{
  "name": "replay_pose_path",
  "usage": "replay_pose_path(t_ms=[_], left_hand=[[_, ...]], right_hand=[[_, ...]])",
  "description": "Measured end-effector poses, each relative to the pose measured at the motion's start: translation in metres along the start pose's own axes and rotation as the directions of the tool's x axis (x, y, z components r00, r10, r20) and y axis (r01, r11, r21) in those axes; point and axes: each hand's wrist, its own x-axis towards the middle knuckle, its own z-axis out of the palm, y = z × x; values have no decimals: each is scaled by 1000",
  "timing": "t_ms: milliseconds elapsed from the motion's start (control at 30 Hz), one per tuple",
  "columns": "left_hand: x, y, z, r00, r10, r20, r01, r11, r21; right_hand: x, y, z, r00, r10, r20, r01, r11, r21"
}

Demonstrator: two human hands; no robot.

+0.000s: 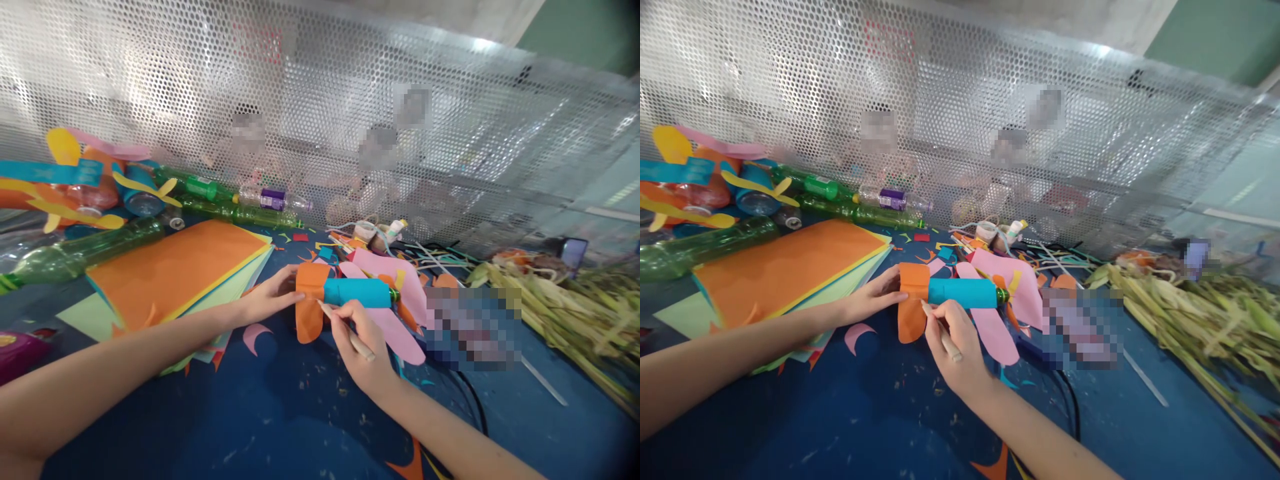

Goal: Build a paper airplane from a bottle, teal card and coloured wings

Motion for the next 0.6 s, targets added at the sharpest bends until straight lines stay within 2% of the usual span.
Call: replay_pose_path(t_ms=[133,400,600], left_hand=[[-1,0,0,1000,-1,-17,1,1000,11],[0,3,1,999,-33,-17,33,999,-19],[1,3,2,999,-39,-19,38,999,-31]], right_hand=[[-1,1,0,1000,3,16,-3,1000,6],[-1,-8,5,988,-80,133,85,996,-31],[0,-9,6,988,-73,133,81,995,-58]])
